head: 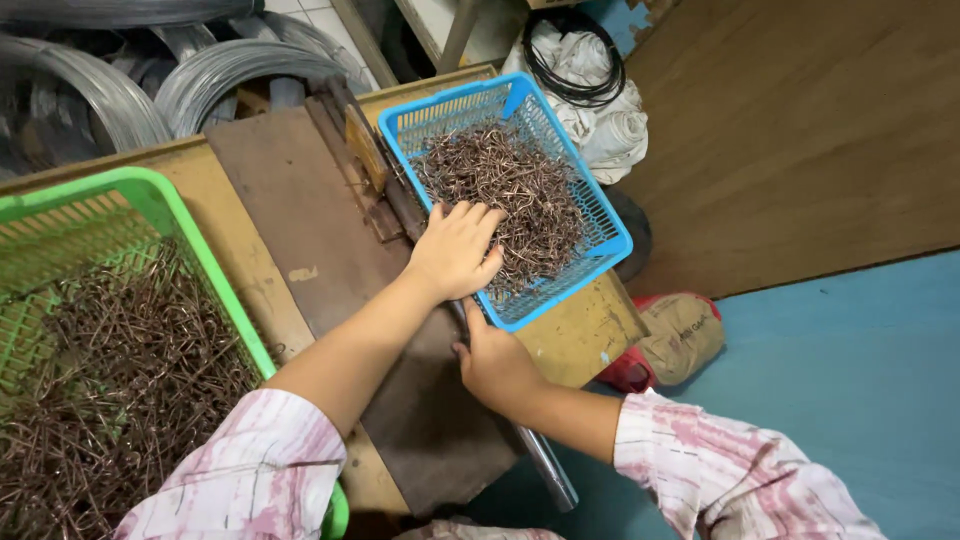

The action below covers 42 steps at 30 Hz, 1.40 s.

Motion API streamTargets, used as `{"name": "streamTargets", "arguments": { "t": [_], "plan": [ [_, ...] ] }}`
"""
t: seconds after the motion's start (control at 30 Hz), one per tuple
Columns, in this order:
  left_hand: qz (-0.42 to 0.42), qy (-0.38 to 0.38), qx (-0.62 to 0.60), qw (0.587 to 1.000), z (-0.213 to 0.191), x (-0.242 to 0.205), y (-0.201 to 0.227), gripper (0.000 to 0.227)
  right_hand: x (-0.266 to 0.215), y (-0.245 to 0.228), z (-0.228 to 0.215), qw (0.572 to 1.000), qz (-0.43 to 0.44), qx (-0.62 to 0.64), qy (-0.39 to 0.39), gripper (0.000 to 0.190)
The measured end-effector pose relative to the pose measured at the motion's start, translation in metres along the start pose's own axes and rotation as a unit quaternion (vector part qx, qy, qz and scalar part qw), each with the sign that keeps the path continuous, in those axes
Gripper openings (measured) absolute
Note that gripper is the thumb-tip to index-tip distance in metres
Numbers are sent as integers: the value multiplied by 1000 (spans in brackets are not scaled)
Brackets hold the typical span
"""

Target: The person repeatedly picks small metal wire pieces from a green basket, places each into a manual bending tool on a wooden workbench, and presses a lever to bend them. The bent pieces are dropped into a blue basket. The cycle repeats throughout the clip.

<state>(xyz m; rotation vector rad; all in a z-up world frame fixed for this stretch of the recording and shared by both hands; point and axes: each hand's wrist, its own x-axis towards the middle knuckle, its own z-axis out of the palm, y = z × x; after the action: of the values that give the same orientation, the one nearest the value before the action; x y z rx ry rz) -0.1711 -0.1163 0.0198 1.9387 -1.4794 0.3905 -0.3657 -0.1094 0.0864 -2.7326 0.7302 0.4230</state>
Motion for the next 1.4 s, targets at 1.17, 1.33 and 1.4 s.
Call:
{"name": "streamTargets", "arguments": {
  "t": [1.17,1.33,1.4],
  "plan": [
    [-21,-57,27,998,18,-4,6,53,19,24,33,999,-30,-14,13,67],
    [-28,-44,39,998,16,-4,8,55,24,27,33,999,-34,9,5,64],
    [-13,-16,12,1000,4,-2,9,53,26,26,33,999,-36,26,3,66]
  ]
}}
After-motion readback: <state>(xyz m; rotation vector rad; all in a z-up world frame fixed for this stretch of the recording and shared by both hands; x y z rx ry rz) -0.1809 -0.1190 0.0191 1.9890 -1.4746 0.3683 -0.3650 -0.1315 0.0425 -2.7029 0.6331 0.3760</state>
